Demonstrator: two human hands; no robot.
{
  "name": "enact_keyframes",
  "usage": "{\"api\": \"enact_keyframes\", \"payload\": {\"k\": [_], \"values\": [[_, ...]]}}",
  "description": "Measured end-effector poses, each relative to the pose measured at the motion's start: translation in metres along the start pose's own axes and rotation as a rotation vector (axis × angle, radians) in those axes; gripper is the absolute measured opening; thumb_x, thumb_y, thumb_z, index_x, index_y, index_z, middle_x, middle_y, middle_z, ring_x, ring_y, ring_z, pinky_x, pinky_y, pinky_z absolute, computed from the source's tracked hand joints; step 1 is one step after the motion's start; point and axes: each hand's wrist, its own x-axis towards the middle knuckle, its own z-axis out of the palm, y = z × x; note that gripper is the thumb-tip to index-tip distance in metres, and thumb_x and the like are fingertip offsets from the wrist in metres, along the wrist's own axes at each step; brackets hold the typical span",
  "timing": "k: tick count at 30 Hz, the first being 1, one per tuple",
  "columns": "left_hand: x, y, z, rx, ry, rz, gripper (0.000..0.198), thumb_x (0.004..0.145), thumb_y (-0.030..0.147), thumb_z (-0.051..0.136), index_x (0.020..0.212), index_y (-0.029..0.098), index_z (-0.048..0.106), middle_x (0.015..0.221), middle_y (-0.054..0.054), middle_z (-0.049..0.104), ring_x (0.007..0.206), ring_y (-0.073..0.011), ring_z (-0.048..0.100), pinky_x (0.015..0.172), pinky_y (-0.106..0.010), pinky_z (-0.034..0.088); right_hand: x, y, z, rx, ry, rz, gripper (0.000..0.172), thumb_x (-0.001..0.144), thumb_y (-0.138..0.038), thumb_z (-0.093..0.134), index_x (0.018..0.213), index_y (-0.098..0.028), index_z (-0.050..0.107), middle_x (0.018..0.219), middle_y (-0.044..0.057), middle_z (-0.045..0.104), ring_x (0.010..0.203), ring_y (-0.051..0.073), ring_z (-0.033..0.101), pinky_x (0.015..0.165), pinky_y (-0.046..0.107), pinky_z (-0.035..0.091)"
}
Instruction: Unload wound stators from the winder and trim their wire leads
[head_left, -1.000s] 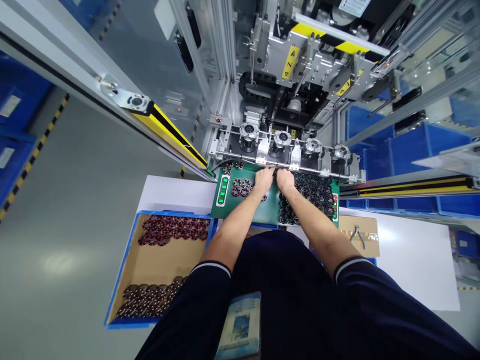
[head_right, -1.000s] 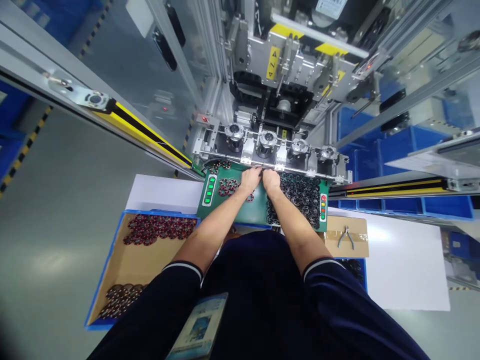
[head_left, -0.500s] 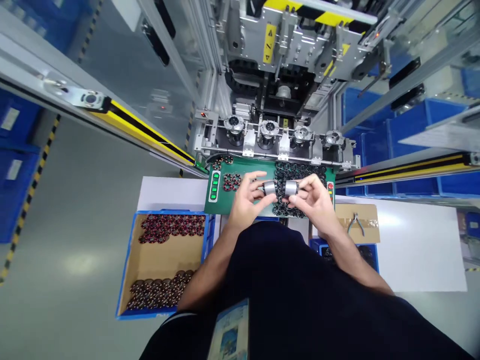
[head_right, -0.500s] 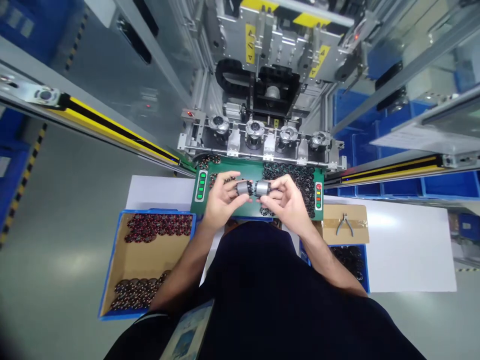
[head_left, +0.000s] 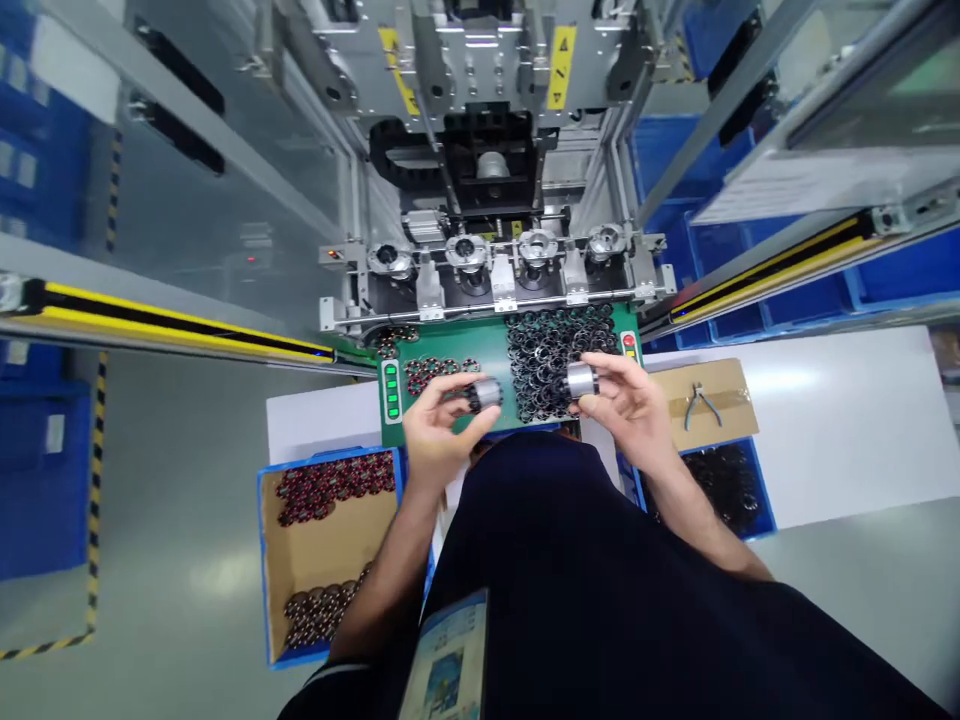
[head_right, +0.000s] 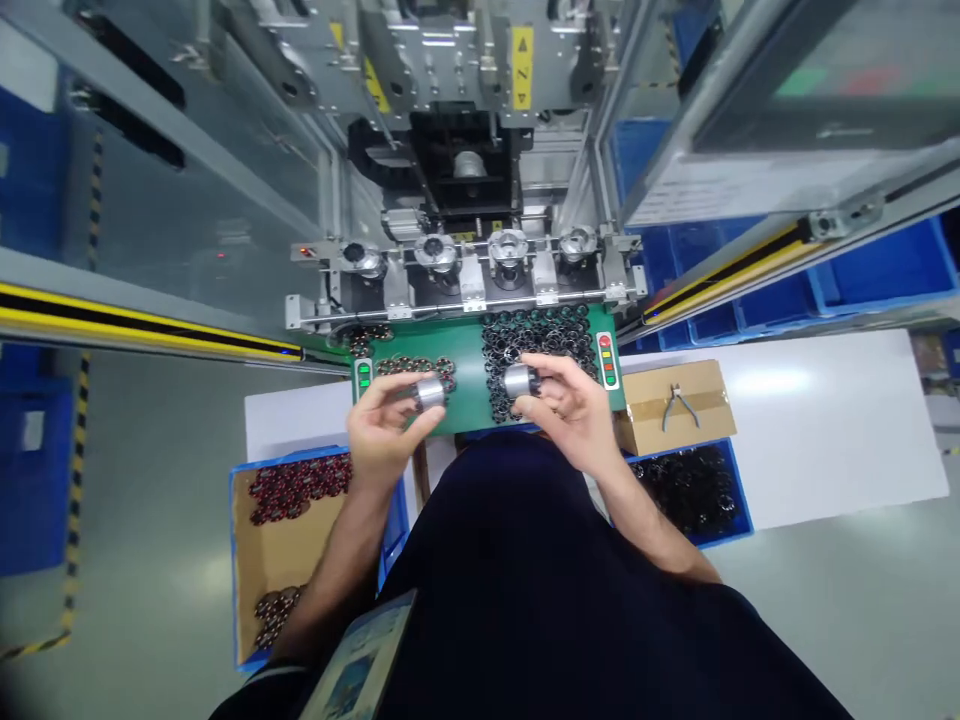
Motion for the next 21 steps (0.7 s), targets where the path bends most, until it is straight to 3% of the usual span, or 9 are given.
{"api": "enact_keyframes", "payload": {"k": [3, 5, 7, 9, 14, 17, 21], "values": [[-0.011, -0.038, -0.030, 0.317, 0.102, -0.008, 0.049, 0.089, 0.049, 0.099, 0.129, 0.022, 0.088, 0.125, -0.009, 0.087, 0.083, -0.0176, 0.082, 0.084, -0.032, 0.072, -0.016, 0.034, -0.067, -0.323, 0.338, -0.140, 0.057, 0.098, -0.048, 0.100, 0.150, -0.032, 0.082, 0.140, 0.010, 0.086, 0.105, 0.024, 0.087, 0.089, 0.040, 0.078], [-0.022, -0.068, -0.050, 0.506, 0.151, -0.040, 0.049, 0.091, 0.052, 0.095, 0.130, 0.023, 0.089, 0.122, -0.008, 0.086, 0.080, -0.0190, 0.082, 0.084, -0.036, 0.071, -0.029, 0.067, -0.117, -0.547, 0.548, -0.148, 0.059, 0.094, -0.054, 0.101, 0.142, -0.025, 0.083, 0.116, 0.010, 0.088, 0.087, 0.024, 0.082, 0.081, 0.042, 0.075], [-0.034, -0.099, -0.065, 0.636, 0.191, -0.092, 0.049, 0.093, 0.055, 0.091, 0.129, 0.023, 0.088, 0.122, -0.008, 0.086, 0.079, -0.0219, 0.084, 0.084, -0.040, 0.071, -0.040, 0.103, -0.158, -0.707, 0.623, -0.101, 0.059, 0.089, -0.063, 0.099, 0.129, -0.022, 0.087, 0.094, 0.006, 0.083, 0.076, 0.025, 0.077, 0.082, 0.047, 0.073], [-0.044, -0.129, -0.074, 0.712, 0.197, -0.148, 0.049, 0.093, 0.056, 0.088, 0.128, 0.022, 0.088, 0.124, -0.009, 0.086, 0.080, -0.0245, 0.085, 0.086, -0.043, 0.071, -0.049, 0.139, -0.185, -0.794, 0.654, -0.021, 0.064, 0.089, -0.074, 0.093, 0.124, -0.020, 0.087, 0.091, 0.007, 0.081, 0.076, 0.027, 0.077, 0.086, 0.052, 0.072], [-0.051, -0.180, -0.077, 0.778, 0.212, -0.222, 0.046, 0.090, 0.050, 0.083, 0.124, 0.018, 0.084, 0.118, -0.012, 0.085, 0.080, -0.0271, 0.084, 0.093, -0.050, 0.071, -0.052, 0.207, -0.196, -0.806, 0.730, 0.096, 0.070, 0.092, -0.082, 0.077, 0.119, -0.017, 0.084, 0.088, 0.010, 0.078, 0.076, 0.030, 0.075, 0.089, 0.055, 0.071], [-0.047, -0.190, -0.080, 0.767, 0.187, -0.237, 0.045, 0.087, 0.049, 0.085, 0.122, 0.019, 0.083, 0.117, -0.011, 0.084, 0.079, -0.0261, 0.082, 0.088, -0.046, 0.072, -0.048, 0.229, -0.195, -0.796, 0.706, 0.134, 0.061, 0.090, -0.074, 0.080, 0.115, -0.019, 0.084, 0.083, 0.008, 0.076, 0.070, 0.028, 0.071, 0.087, 0.053, 0.071], [-0.042, -0.195, -0.084, 0.749, 0.208, -0.239, 0.055, 0.090, 0.059, 0.084, 0.128, 0.019, 0.081, 0.123, -0.012, 0.083, 0.085, -0.0272, 0.083, 0.092, -0.048, 0.071, -0.047, 0.241, -0.199, -0.787, 0.718, 0.158, 0.056, 0.092, -0.063, 0.080, 0.125, -0.018, 0.083, 0.099, 0.012, 0.082, 0.076, 0.027, 0.074, 0.091, 0.051, 0.071]]}}
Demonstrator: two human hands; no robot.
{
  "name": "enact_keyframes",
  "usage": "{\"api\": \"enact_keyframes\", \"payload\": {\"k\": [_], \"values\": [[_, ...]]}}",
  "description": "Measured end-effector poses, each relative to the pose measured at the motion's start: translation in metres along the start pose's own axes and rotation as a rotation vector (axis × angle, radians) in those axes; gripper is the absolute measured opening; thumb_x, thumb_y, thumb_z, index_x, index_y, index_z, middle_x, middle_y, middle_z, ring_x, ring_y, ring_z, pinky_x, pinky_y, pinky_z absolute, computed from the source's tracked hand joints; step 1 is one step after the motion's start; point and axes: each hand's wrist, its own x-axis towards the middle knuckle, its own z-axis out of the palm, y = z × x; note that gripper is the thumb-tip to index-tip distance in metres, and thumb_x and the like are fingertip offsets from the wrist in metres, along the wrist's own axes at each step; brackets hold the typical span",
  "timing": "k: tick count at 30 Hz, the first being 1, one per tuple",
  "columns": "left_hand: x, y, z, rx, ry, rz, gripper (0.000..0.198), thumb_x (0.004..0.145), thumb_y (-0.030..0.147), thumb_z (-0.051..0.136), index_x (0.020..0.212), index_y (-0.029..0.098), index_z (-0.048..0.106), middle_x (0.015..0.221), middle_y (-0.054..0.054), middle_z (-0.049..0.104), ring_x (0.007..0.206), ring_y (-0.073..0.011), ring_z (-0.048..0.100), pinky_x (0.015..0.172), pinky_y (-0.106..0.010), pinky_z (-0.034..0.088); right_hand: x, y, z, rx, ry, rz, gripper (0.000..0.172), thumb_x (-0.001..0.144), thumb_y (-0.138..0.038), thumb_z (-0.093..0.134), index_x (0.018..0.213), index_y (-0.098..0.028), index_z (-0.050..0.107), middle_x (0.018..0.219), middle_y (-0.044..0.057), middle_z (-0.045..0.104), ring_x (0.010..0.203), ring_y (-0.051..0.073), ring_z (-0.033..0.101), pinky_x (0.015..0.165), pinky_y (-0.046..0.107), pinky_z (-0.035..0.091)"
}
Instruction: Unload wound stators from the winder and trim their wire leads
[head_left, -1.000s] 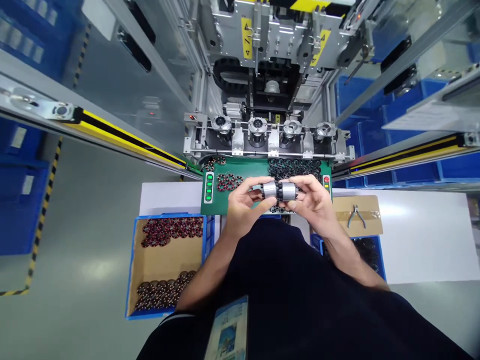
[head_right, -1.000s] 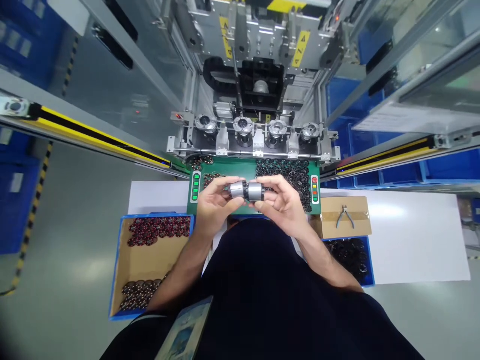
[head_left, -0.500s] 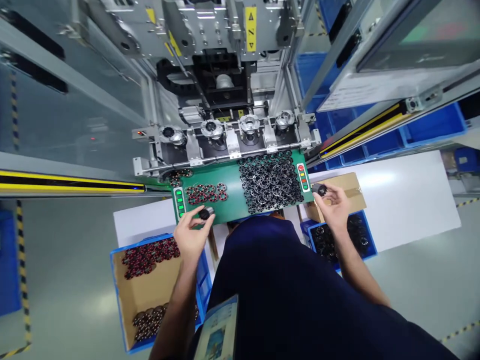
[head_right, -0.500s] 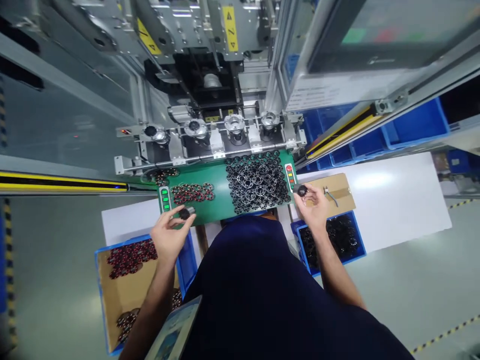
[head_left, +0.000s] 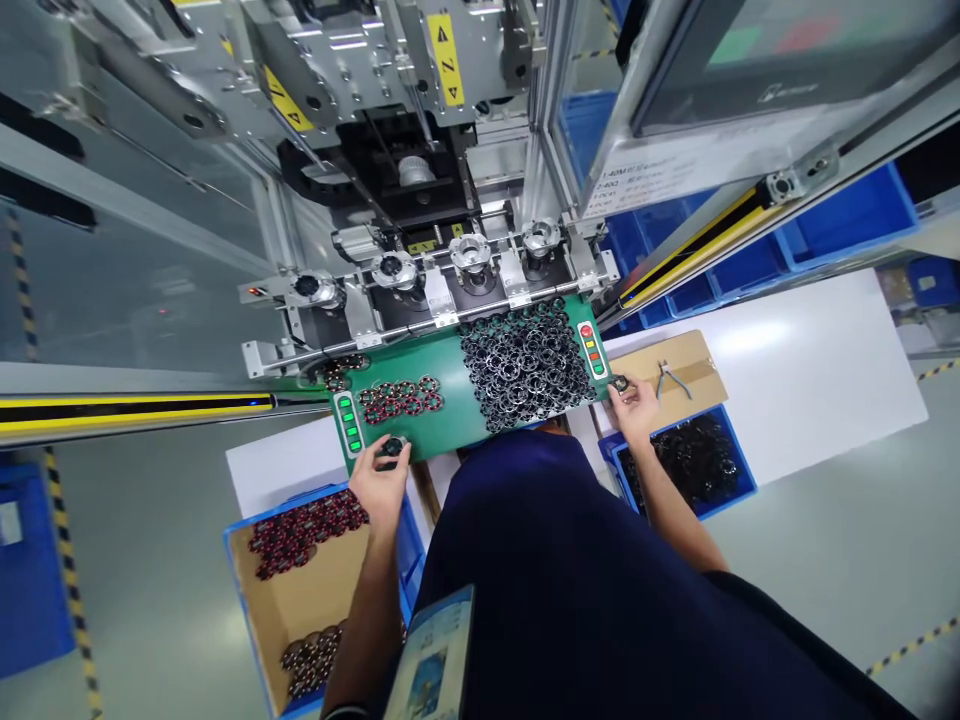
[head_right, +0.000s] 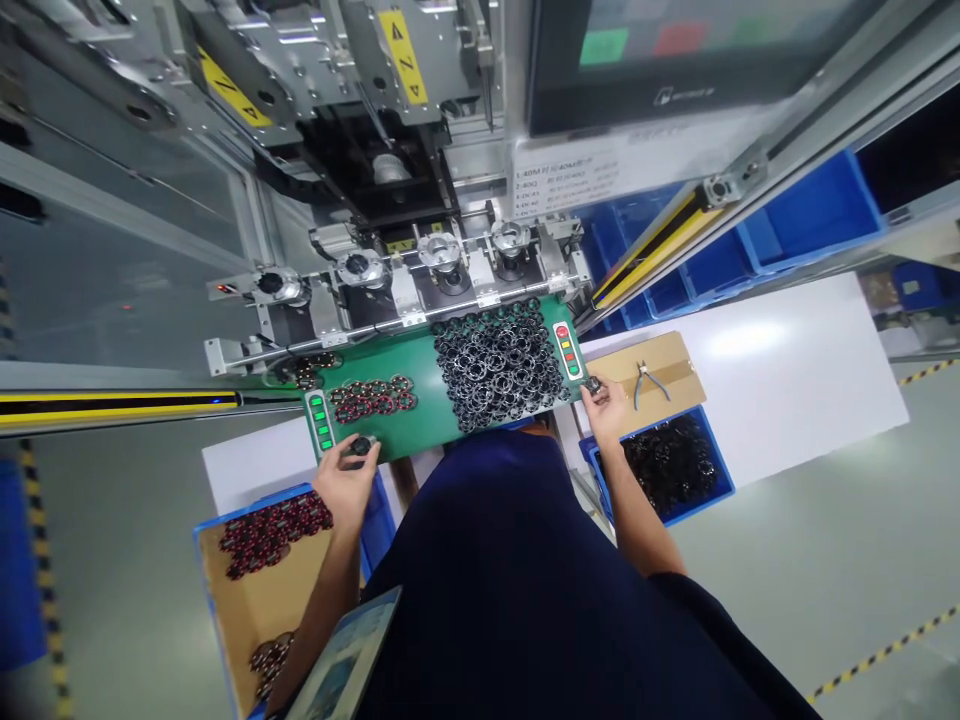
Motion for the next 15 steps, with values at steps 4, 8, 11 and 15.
{"api": "enact_keyframes", "payload": {"k": [4, 8, 11, 15], "values": [[0.000, -0.007, 0.005, -0.040, -0.029, -0.037, 0.054, 0.082, 0.059, 0.086, 0.119, 0.020, 0.079, 0.115, -0.010, 0.083, 0.082, -0.0251, 0.079, 0.089, -0.045, 0.071, 0.001, 0.004, 0.001, 0.026, -0.019, 0.016, 0.053, 0.086, -0.064, 0.082, 0.116, -0.020, 0.079, 0.109, 0.015, 0.086, 0.083, 0.029, 0.078, 0.091, 0.051, 0.072], [0.000, -0.011, 0.001, -0.124, -0.010, -0.073, 0.061, 0.088, 0.065, 0.080, 0.131, 0.023, 0.065, 0.119, -0.010, 0.081, 0.093, -0.0233, 0.080, 0.094, -0.040, 0.070, 0.004, 0.002, -0.003, 0.040, 0.046, 0.064, 0.054, 0.087, -0.067, 0.080, 0.116, -0.022, 0.070, 0.105, 0.014, 0.087, 0.092, 0.031, 0.083, 0.095, 0.053, 0.073], [0.001, -0.008, -0.007, -0.170, -0.010, -0.068, 0.057, 0.098, 0.065, 0.070, 0.136, 0.025, 0.059, 0.139, -0.016, 0.077, 0.116, -0.0261, 0.082, 0.106, -0.043, 0.069, 0.006, -0.004, -0.009, 0.042, 0.046, 0.051, 0.055, 0.093, -0.065, 0.075, 0.125, -0.021, 0.072, 0.112, 0.015, 0.088, 0.099, 0.030, 0.084, 0.100, 0.051, 0.073], [0.003, 0.001, -0.017, -0.183, -0.032, -0.032, 0.049, 0.099, 0.067, 0.073, 0.126, 0.027, 0.065, 0.143, -0.015, 0.077, 0.137, -0.0325, 0.076, 0.129, -0.055, 0.060, 0.008, -0.013, -0.015, 0.041, 0.004, -0.018, 0.057, 0.095, -0.065, 0.072, 0.129, -0.019, 0.080, 0.128, 0.020, 0.089, 0.108, 0.031, 0.085, 0.108, 0.055, 0.073]]}}
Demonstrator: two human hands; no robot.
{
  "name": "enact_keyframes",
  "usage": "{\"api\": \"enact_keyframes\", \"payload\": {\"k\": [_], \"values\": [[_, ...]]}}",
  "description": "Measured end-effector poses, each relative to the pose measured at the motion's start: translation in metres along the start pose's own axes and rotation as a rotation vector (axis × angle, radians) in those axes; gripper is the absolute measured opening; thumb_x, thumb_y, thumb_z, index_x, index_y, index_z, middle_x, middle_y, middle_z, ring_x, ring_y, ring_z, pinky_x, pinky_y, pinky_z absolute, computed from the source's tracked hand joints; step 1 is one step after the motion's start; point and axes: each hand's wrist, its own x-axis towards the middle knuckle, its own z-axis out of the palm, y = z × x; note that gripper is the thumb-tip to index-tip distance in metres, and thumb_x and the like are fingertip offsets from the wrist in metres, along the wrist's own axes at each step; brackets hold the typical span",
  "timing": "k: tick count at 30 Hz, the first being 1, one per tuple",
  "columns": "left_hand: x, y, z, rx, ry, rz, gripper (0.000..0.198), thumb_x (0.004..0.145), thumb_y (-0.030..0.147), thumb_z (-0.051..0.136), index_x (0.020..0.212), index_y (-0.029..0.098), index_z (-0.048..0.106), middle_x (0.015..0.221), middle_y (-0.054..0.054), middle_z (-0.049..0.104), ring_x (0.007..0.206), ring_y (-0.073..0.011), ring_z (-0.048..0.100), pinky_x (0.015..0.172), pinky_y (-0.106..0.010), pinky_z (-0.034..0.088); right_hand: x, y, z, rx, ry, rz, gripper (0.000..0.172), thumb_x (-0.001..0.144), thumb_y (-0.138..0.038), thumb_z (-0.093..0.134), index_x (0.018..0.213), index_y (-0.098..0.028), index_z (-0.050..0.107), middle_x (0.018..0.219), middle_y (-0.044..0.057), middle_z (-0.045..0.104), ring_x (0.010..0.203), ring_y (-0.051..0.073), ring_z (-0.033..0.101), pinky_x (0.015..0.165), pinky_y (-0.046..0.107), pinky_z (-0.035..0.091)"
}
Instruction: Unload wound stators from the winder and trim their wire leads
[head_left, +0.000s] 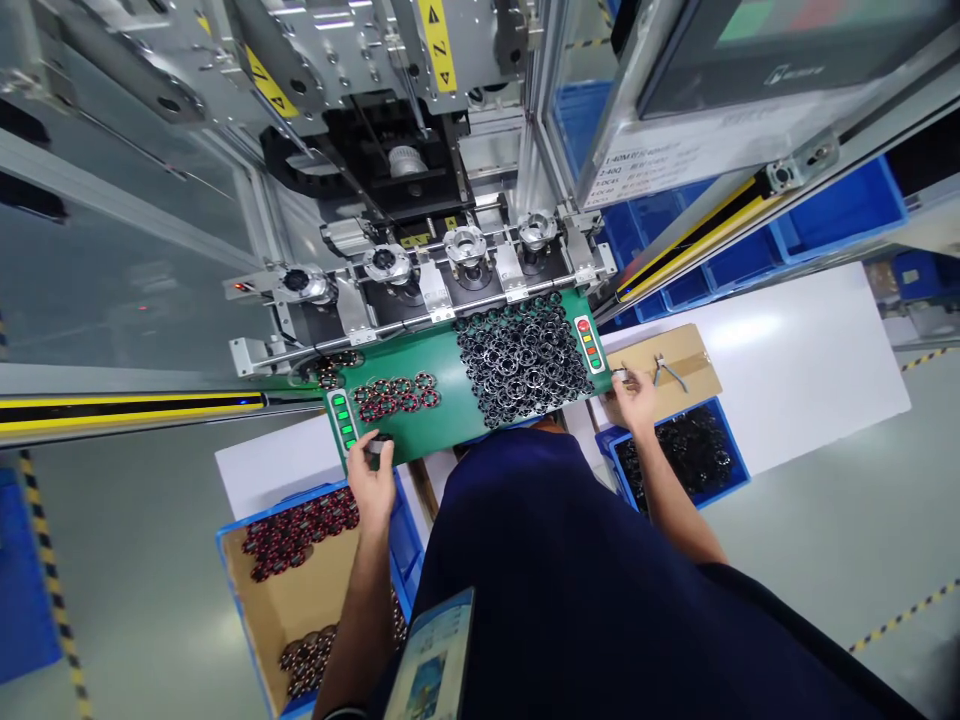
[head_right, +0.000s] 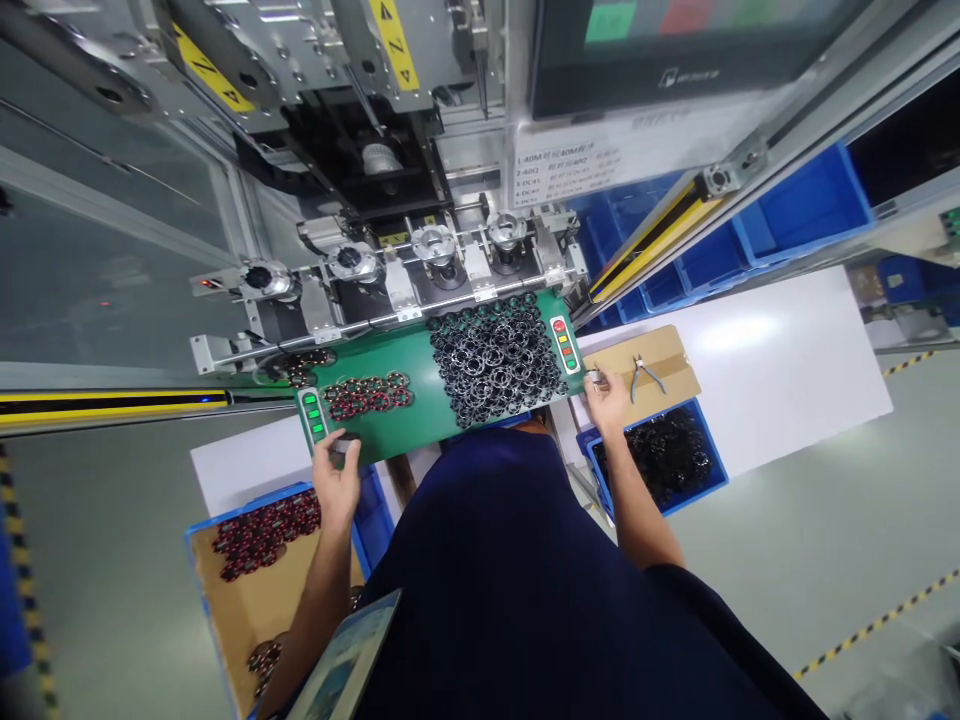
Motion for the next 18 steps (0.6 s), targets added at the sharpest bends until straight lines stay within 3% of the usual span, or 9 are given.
{"api": "enact_keyframes", "payload": {"k": [5, 9, 12, 16, 18], "values": [[-0.007, 0.012, 0.003, -0.049, 0.028, 0.039, 0.063, 0.094, 0.063, 0.086, 0.139, 0.025, 0.064, 0.138, -0.015, 0.078, 0.127, -0.0312, 0.082, 0.121, -0.052, 0.067, -0.008, -0.009, -0.004, 0.004, 0.007, -0.047, 0.067, 0.093, -0.066, 0.079, 0.139, -0.017, 0.078, 0.123, 0.018, 0.087, 0.106, 0.030, 0.086, 0.104, 0.053, 0.077], [-0.013, 0.013, 0.020, 0.156, 0.065, 0.125, 0.048, 0.098, 0.059, 0.084, 0.130, 0.023, 0.076, 0.128, -0.016, 0.081, 0.129, -0.0364, 0.078, 0.128, -0.060, 0.061, -0.016, -0.006, 0.002, -0.049, 0.016, -0.077, 0.063, 0.095, -0.067, 0.078, 0.132, -0.016, 0.083, 0.119, 0.019, 0.084, 0.108, 0.033, 0.082, 0.113, 0.059, 0.072], [-0.016, 0.009, 0.031, 0.197, 0.048, 0.126, 0.039, 0.094, 0.052, 0.086, 0.121, 0.025, 0.079, 0.116, -0.015, 0.082, 0.121, -0.0380, 0.077, 0.125, -0.061, 0.061, -0.017, 0.000, 0.013, -0.088, -0.012, -0.067, 0.056, 0.094, -0.066, 0.078, 0.123, -0.018, 0.084, 0.105, 0.015, 0.083, 0.097, 0.032, 0.076, 0.106, 0.057, 0.072], [-0.021, 0.006, 0.035, 0.207, 0.079, 0.131, 0.040, 0.098, 0.058, 0.082, 0.121, 0.025, 0.080, 0.118, -0.017, 0.083, 0.122, -0.0391, 0.075, 0.123, -0.060, 0.060, -0.019, 0.003, 0.019, -0.092, -0.019, -0.053, 0.058, 0.096, -0.068, 0.073, 0.128, -0.019, 0.082, 0.110, 0.016, 0.083, 0.097, 0.031, 0.075, 0.099, 0.053, 0.072], [-0.024, 0.008, 0.033, 0.199, 0.070, 0.136, 0.040, 0.095, 0.057, 0.082, 0.118, 0.025, 0.080, 0.111, -0.015, 0.082, 0.111, -0.0371, 0.076, 0.116, -0.057, 0.064, -0.018, 0.000, 0.016, -0.072, -0.043, -0.054, 0.061, 0.094, -0.072, 0.073, 0.124, -0.019, 0.082, 0.104, 0.015, 0.083, 0.087, 0.030, 0.075, 0.089, 0.051, 0.072]]}}
